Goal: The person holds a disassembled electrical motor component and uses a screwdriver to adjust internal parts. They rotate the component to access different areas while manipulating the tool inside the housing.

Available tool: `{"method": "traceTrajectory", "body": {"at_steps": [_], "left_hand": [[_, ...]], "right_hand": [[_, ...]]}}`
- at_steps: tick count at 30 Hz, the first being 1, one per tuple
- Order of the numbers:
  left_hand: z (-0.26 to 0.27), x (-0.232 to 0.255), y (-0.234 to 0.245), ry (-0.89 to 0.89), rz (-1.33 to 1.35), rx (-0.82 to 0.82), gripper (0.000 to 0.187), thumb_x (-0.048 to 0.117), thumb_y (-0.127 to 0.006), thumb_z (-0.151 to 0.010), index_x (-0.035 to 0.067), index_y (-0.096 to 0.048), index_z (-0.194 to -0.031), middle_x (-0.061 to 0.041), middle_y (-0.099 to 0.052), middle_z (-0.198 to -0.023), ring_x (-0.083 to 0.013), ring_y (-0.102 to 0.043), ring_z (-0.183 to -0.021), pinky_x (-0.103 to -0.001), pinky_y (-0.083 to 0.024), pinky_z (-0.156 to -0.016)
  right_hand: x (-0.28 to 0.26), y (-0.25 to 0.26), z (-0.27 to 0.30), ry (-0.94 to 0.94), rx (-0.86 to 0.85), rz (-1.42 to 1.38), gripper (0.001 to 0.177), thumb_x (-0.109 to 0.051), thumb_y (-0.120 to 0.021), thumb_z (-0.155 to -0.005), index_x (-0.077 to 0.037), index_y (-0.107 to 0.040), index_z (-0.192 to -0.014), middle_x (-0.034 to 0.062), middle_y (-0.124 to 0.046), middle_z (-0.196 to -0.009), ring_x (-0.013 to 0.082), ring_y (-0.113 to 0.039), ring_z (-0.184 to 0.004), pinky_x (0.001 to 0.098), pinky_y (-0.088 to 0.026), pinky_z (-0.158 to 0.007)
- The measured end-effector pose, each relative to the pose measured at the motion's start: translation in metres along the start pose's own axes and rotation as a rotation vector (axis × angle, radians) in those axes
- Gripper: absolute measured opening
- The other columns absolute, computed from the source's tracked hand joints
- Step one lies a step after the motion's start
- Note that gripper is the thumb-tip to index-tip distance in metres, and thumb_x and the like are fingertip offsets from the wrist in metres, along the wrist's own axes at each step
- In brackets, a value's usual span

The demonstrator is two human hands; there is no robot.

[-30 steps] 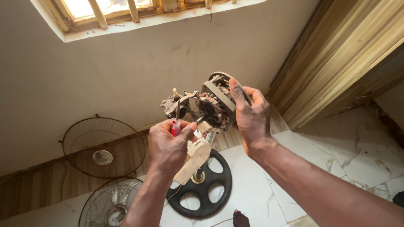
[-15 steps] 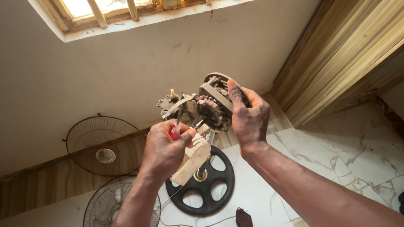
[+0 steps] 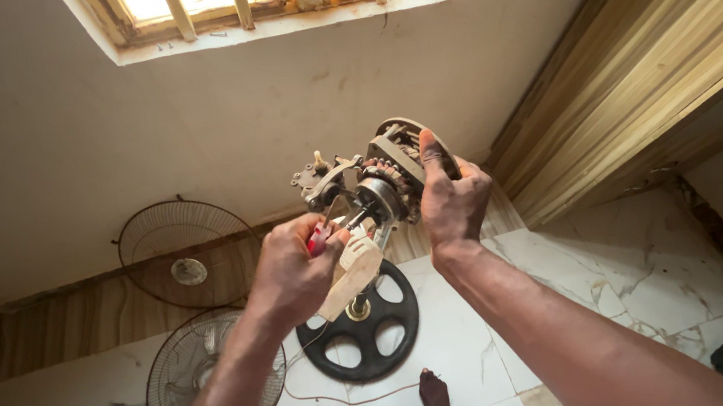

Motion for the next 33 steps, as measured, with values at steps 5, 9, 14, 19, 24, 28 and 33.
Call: {"method": "traceTrajectory", "body": {"at_steps": [5,9,14,19,24,28,33], "left_hand": [[0.013,0.003,0.0,-0.027,-0.014,0.096,0.031,0.023,-0.067,-0.094,0.002,-0.062,-0.071,-0.006,-0.056,-0.054,-0.0144,-0.05,-0.049,-0.038,-0.042,-0.049],[0.015,-0.005,-0.001,0.088,0.016,0.086,0.031,0.024,-0.069,-0.094,0.003,-0.065,-0.072,-0.006,-0.057,-0.054,-0.0134,-0.048,-0.049,-0.038,-0.039,-0.048],[0.009,-0.016,-0.005,0.088,0.245,0.127,0.023,0.023,-0.072,-0.092,0.003,-0.074,-0.08,0.0,-0.066,-0.062,-0.0066,-0.054,-0.055,-0.028,-0.046,-0.051],[0.007,-0.021,-0.01,0.239,0.41,0.144,0.018,0.021,-0.074,-0.091,0.005,-0.078,-0.085,0.001,-0.072,-0.069,-0.0056,-0.052,-0.055,-0.026,-0.043,-0.05],[0.006,-0.014,-0.013,0.318,0.549,0.192,0.015,0.017,-0.072,-0.093,0.004,-0.077,-0.087,0.0,-0.077,-0.074,-0.0027,-0.052,-0.053,-0.023,-0.043,-0.048],[0.012,-0.01,-0.016,0.378,0.491,0.258,0.014,0.015,-0.072,-0.092,0.004,-0.076,-0.084,-0.001,-0.074,-0.07,-0.005,-0.046,-0.048,-0.026,-0.038,-0.043],[0.02,-0.008,-0.017,0.376,0.456,0.362,0.01,0.012,-0.073,-0.091,0.006,-0.076,-0.084,-0.002,-0.07,-0.065,-0.0056,-0.049,-0.047,-0.026,-0.038,-0.041]], "right_hand": [[-0.002,0.0,0.002,-0.003,0.039,0.089,0.066,-0.047,-0.071,-0.097,-0.001,-0.045,-0.057,-0.0023,-0.04,-0.055,0.0118,-0.035,-0.057,0.036,-0.033,-0.052],[-0.007,0.001,0.008,-0.048,-0.011,0.064,0.061,-0.048,-0.068,-0.096,-0.005,-0.05,-0.057,-0.0048,-0.04,-0.055,0.0104,-0.036,-0.055,0.0352,-0.032,-0.05],[-0.01,0.0,0.009,-0.107,-0.029,0.059,0.064,-0.054,-0.068,-0.095,-0.005,-0.047,-0.058,-0.0049,-0.04,-0.056,0.0104,-0.036,-0.056,0.0345,-0.032,-0.05],[-0.011,0.0,0.01,-0.113,-0.01,0.129,0.065,-0.057,-0.068,-0.092,-0.006,-0.048,-0.057,-0.0037,-0.044,-0.055,0.0098,-0.04,-0.055,0.0316,-0.036,-0.05],[-0.013,0.0,0.016,-0.103,-0.043,0.021,0.059,-0.055,-0.068,-0.093,-0.005,-0.059,-0.061,-0.005,-0.051,-0.057,0.0084,-0.043,-0.057,0.0317,-0.038,-0.05],[-0.015,-0.002,0.019,-0.028,-0.028,0.042,0.061,-0.052,-0.065,-0.096,-0.001,-0.064,-0.063,-0.0021,-0.053,-0.056,0.0084,-0.044,-0.055,0.0319,-0.039,-0.05],[-0.009,-0.006,0.022,-0.042,-0.013,0.054,0.06,-0.051,-0.065,-0.097,0.0,-0.066,-0.065,-0.0027,-0.054,-0.055,0.008,-0.044,-0.055,0.0322,-0.039,-0.05]]}}
Point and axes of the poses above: each hand's wrist, its own z-axis away from the middle knuckle, its own y-axis out of the back of the hand, x = y × z, the point moved 1 cm from there along -z, towards the middle knuckle
